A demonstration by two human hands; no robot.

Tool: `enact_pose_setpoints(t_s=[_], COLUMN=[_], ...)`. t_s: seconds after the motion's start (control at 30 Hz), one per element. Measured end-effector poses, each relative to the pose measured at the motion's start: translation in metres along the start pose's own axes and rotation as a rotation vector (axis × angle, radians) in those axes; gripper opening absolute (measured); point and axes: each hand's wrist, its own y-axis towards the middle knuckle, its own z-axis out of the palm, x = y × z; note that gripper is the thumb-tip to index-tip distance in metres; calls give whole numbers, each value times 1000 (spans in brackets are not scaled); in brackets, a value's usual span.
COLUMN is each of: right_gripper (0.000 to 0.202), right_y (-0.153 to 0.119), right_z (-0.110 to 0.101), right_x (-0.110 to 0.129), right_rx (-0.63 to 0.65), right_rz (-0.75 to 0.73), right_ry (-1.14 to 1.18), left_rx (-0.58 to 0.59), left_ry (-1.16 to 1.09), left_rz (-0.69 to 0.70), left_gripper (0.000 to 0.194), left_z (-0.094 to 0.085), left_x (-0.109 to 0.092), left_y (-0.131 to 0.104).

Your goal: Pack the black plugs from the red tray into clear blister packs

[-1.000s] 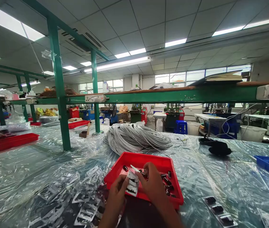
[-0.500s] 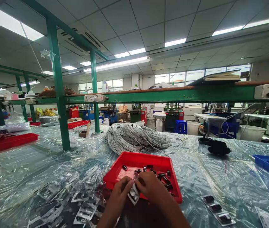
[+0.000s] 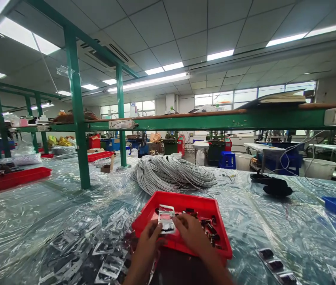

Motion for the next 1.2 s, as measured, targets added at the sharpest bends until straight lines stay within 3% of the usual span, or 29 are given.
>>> enact_pose_setpoints(t_s=[0.07,0.2,0.3,0.47,0.57,0.7,0.87,1.2], right_gripper=[43,45,46,46,44,48,42,35], right_y=[-2,-3,-5,-12,-14,-13,-14,-25], right_z=[15,33,37,43,44,44,42,41], right_x=[1,-2,3,22,26,23,20,23], right_rx=[98,-30,-21,107,136,29,-80,-129], right_rz=[52,85,138,331,387,264,10,-34], right_ry=[169,333,461,991,1115,940,595,396], left_rx=[61,142,122,114,108,107,284,343], left_ry=[-25,41,106,140,151,220,179,-125], left_rz=[-6,-50,7,48,96,22,21,-11], left_gripper=[53,55,52,51,46,53,51,27], left_z=[1,1,0,-5,-6,-6,-9,-6], left_x=[-1,-2,-5,-13,-18,-19,-14,-12], left_y=[1,-1,-6,-13,-15,-13,-7,-7])
